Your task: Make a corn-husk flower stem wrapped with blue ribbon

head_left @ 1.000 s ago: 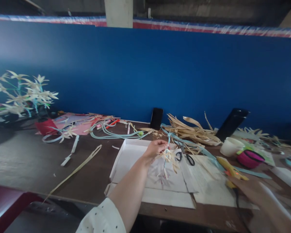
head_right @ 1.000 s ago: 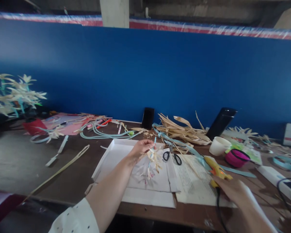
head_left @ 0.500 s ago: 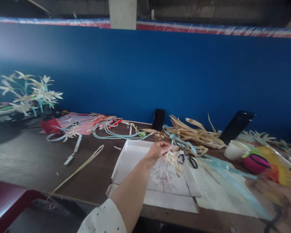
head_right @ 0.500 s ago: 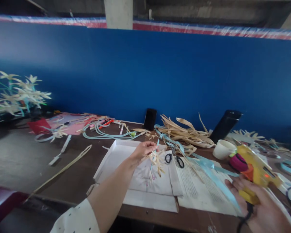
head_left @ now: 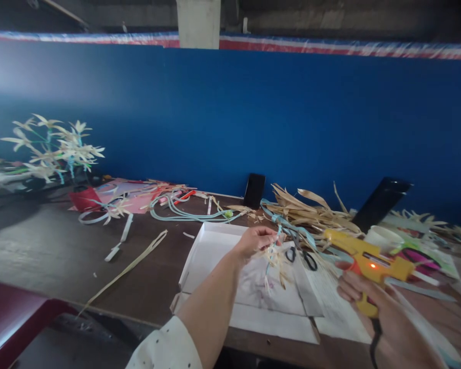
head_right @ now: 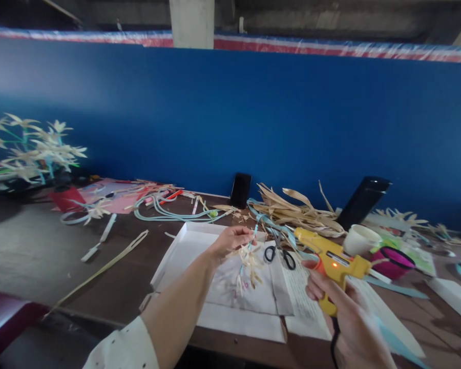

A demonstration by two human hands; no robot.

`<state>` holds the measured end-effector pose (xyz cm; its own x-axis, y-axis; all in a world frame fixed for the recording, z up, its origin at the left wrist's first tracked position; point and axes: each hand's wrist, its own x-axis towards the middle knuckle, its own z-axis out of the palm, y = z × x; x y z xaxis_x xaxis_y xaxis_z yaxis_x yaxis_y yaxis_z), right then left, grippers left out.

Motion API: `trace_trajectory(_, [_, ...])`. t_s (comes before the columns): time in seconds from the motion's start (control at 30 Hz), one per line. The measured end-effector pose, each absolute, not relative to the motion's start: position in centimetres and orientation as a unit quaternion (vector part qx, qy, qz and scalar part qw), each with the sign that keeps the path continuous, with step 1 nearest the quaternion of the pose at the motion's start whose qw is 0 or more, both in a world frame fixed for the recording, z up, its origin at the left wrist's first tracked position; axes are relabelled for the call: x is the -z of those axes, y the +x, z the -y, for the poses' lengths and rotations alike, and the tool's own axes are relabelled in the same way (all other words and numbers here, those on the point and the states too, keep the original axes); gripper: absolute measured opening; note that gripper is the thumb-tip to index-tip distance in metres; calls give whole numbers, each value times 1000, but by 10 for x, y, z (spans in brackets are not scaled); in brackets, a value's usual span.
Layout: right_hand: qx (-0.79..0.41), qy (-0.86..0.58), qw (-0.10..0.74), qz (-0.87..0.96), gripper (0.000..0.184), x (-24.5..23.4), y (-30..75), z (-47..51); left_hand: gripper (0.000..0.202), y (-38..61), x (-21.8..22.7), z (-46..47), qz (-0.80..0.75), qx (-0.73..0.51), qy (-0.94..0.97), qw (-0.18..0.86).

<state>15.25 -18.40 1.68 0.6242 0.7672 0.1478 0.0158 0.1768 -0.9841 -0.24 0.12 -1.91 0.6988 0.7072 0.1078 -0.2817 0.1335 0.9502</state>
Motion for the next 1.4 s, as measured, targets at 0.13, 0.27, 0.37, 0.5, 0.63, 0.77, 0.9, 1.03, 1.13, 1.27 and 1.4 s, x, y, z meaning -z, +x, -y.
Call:
trace_trajectory(0.13, [-354, -571, 651, 353, 33, -9, 149, 176, 37, -4, 18, 0, -190, -328, 566, 732])
trace_trajectory(0.27, [-323, -624, 591, 396, 35, -15, 137, 167, 37, -3, 19, -1, -186, -332, 569, 729])
trace_trajectory(0.37, [-265, -669, 565, 403, 36, -22, 127, 162, 37, -2, 19, -2, -181, -335, 568, 730])
trace_trajectory(0.5, [-224, -689, 549, 417, 42, -24, 121, 160, 35, -2, 18, -2, -177, -338, 566, 731])
trace_trajectory(0.63, [-206, -700, 535, 426, 48, -21, 122, 160, 36, -2, 18, -1, -179, -342, 566, 729])
trace_trajectory(0.77, [-204, -691, 555, 416, 45, -21, 122, 159, 36, -2, 17, -1, -180, -343, 569, 726])
trace_trajectory(0.9, [-205, -690, 555, 417, 45, -21, 122, 158, 37, -2, 16, -1, -185, -340, 570, 725])
trace_trajectory(1.03, [-206, -698, 544, 418, 45, -19, 124, 159, 37, -2, 16, -1, -184, -338, 567, 728])
trace_trajectory(1.13, [-211, -698, 541, 418, 45, -19, 125, 159, 36, -2, 16, -1, -182, -336, 567, 729])
trace_trajectory(1.27, [-219, -691, 551, 413, 44, -18, 125, 158, 36, -2, 16, -1, -175, -339, 567, 730])
trace_trajectory(1.4, [-226, -688, 554, 411, 44, -17, 126, 157, 38, -2, 17, -1, -178, -336, 569, 729])
